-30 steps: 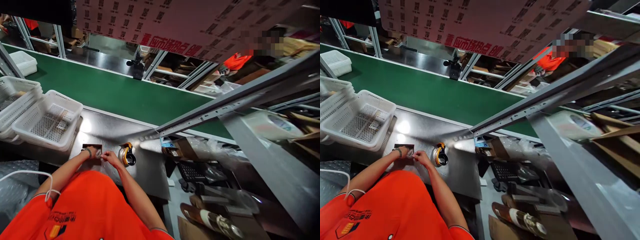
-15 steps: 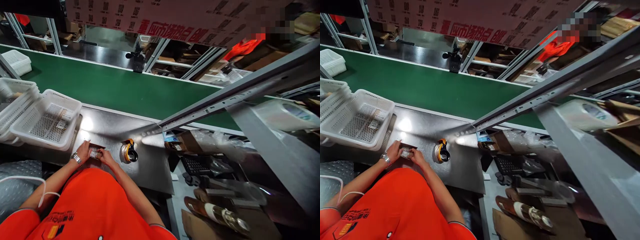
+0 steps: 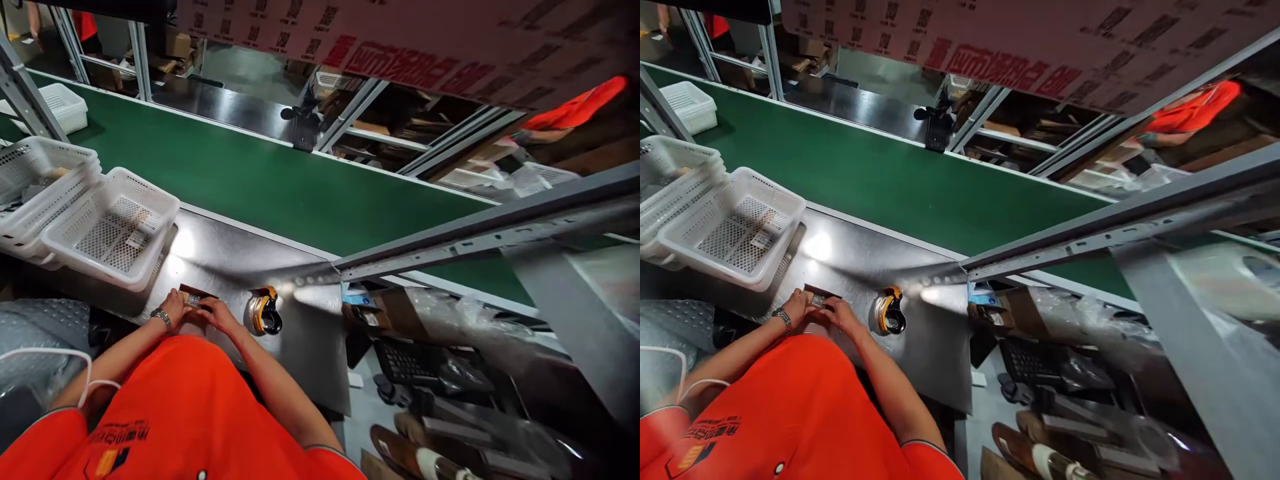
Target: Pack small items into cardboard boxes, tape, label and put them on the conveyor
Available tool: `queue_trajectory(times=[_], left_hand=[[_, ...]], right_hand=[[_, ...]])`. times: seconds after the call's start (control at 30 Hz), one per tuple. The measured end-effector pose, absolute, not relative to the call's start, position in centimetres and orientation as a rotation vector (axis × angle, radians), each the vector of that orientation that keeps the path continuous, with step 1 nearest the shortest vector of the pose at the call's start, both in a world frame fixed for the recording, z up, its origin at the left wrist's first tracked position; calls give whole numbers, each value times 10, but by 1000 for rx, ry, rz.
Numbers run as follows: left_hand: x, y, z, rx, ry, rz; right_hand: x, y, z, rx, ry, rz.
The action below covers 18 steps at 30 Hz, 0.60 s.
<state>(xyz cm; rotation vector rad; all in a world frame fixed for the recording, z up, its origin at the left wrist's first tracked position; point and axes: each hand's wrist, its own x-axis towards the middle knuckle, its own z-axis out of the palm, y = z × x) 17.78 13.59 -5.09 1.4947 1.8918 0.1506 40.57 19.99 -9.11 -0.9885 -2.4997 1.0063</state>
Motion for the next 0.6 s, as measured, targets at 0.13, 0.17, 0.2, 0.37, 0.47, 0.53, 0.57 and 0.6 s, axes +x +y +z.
queue_trajectory(times=[0.13,0.17,0.2,0.37,0.47,0.53,0.57,0.6], left_hand=[[168,143,-58,1290,2008,244],[167,144,-60,1280,2015,243],[165,144,-61,1267,2021,241],[162,143,-64,1201,2033,274],[159,145,-63,1084,2026,356],[157,146,-62,1001,2009,395],[157,147,-62,968,2000,408],[156,147,-61,942,1993,419]], right_hand=[[396,186,-95,-1127,-2438,824],[394,182,-94,-1129,-2441,772],[392,180,-93,-1133,-2450,719],[397,177,-96,-1126,-2623,694],[405,171,-109,-1050,-2683,768],[407,166,-118,-1027,-2666,761],[407,164,-121,-1023,-2652,754],[406,162,-123,-1019,-2640,750]])
